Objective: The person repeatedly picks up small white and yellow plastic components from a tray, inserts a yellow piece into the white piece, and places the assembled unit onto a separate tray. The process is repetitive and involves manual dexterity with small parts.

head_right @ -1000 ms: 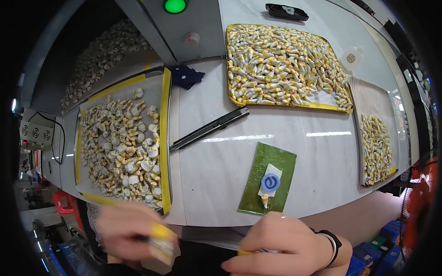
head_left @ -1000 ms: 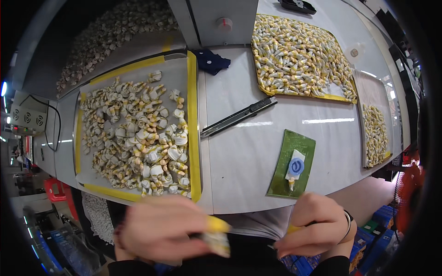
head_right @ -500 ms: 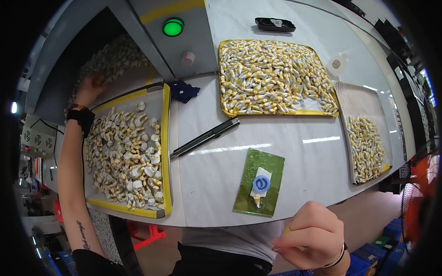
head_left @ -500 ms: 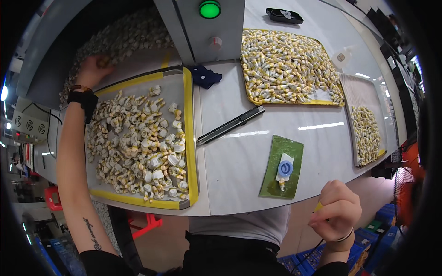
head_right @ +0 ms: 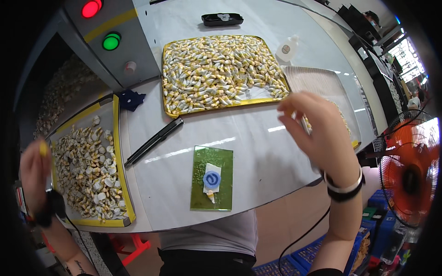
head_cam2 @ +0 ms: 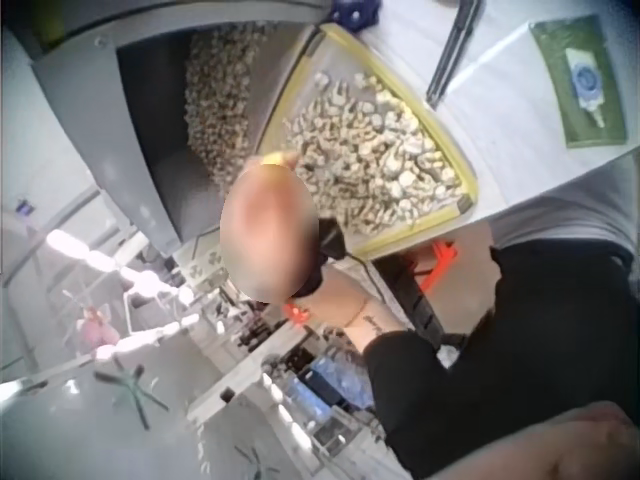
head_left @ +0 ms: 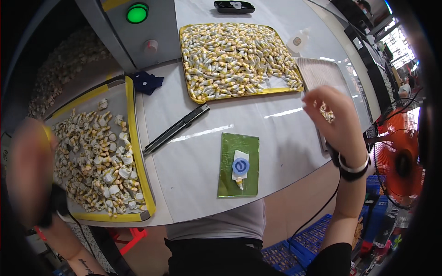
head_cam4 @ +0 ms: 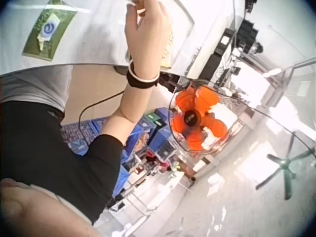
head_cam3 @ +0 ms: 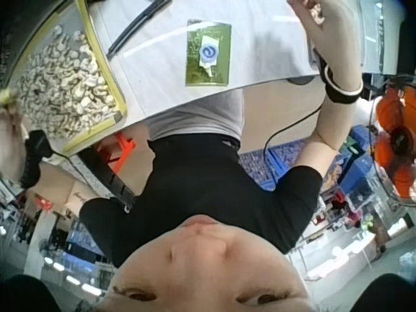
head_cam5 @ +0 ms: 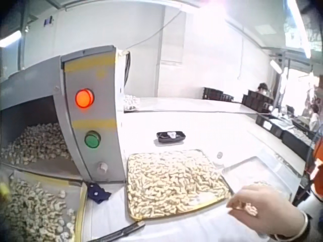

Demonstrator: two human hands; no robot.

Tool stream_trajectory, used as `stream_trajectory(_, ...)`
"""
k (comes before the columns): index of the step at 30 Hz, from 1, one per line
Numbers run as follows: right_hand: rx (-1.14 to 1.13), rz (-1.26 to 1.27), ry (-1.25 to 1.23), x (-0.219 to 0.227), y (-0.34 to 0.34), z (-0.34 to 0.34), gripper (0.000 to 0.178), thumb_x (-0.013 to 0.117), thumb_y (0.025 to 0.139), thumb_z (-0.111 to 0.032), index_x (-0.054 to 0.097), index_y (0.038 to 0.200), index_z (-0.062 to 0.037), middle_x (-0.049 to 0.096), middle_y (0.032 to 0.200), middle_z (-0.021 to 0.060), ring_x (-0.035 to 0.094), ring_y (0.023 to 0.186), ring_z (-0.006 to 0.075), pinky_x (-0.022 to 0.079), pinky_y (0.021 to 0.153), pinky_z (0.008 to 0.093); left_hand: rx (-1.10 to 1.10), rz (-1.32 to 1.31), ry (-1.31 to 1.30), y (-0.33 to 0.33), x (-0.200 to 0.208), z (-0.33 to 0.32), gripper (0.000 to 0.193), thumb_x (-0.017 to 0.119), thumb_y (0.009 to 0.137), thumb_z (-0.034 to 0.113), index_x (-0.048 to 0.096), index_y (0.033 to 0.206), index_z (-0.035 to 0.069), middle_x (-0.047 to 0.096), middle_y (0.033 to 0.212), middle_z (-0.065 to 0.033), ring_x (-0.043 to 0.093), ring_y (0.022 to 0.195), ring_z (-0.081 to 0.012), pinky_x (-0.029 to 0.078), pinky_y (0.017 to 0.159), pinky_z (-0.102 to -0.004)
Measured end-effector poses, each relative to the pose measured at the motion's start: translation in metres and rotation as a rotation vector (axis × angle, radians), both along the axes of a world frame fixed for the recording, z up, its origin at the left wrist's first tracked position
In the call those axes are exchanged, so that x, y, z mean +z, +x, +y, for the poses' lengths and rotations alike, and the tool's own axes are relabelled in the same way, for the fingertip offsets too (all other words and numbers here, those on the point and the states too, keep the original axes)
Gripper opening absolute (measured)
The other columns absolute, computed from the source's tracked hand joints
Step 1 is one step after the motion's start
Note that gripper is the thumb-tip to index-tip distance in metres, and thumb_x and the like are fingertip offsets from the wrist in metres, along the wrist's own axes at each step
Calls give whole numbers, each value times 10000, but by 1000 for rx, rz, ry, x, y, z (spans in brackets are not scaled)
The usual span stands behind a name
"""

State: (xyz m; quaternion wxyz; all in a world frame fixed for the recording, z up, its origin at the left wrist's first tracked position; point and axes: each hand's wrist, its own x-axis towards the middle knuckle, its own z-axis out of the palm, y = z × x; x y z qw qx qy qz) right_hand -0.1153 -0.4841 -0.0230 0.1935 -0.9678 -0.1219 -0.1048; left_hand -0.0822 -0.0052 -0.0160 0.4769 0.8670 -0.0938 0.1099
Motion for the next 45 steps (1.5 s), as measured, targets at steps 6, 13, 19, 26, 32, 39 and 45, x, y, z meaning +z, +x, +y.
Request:
stream_trajectory(6, 94, 49, -120, -32, 73, -18, 111, 597, 730, -21, 582, 838, 0, 611, 839, 150, 582, 764, 316, 454, 685, 382, -1133, 825, -555, -67, -5, -116, 233, 775, 682, 147, 653, 793, -18, 641, 783, -127, 597, 638, -229, 484, 580, -328)
stream_trajectory(13, 39, 114, -131, -44, 88, -7, 75, 571, 753, -6, 545, 821, 9, 586, 810, 150, 566, 781, 309, 452, 697, 365, -564, 1234, -1165, -103, -49, -151, 219, 506, 859, 37, 573, 1012, -104, 521, 1112, -285, 520, 834, -184, 414, 738, -276)
stream_trajectory(19, 72, -9, -297, -52, 84, -8, 67, 538, 785, -8, 509, 845, -11, 545, 838, 146, 533, 833, 314, 433, 736, 364, -578, 1256, -1525, -105, -73, -166, 326, 530, 904, 231, 537, 1006, -78, 540, 1086, -299, 502, 787, -141, 401, 632, -231)
stream_trajectory(26, -7, 56, -199, -46, 82, -6, 104, 562, 767, -5, 530, 866, 1, 577, 817, 151, 562, 776, 307, 449, 698, 361, -832, 1146, -1378, -109, -98, -158, 530, 607, 822, 446, 546, 1057, -26, 592, 990, -131, 507, 731, -87, 414, 670, -200)
stream_trajectory(32, -14, 162, -129, -35, 80, -2, 109, 583, 727, -4, 569, 832, 23, 603, 805, 178, 577, 798, 335, 455, 716, 385, -722, 1117, -1292, -112, -91, -157, 501, 704, 767, 354, 574, 1054, -36, 625, 926, -107, 580, 807, -109, 459, 713, -212)
stream_trajectory(39, 1, 141, -141, -42, 87, -11, 97, 576, 732, 3, 580, 829, 9, 610, 820, 162, 577, 817, 327, 455, 728, 384, -713, 1050, -1363, -111, -93, -153, 479, 723, 753, 304, 561, 1041, -42, 628, 920, -118, 620, 823, -148, 490, 721, -233)
stream_trajectory(45, 62, 4, -237, -48, 87, -18, 112, 556, 745, 37, 549, 853, 7, 583, 802, 142, 573, 752, 306, 463, 676, 351, -730, 989, -1466, -113, -97, -155, 461, 769, 705, 216, 561, 1019, -49, 614, 935, -124, 631, 839, -178, 505, 731, -263)
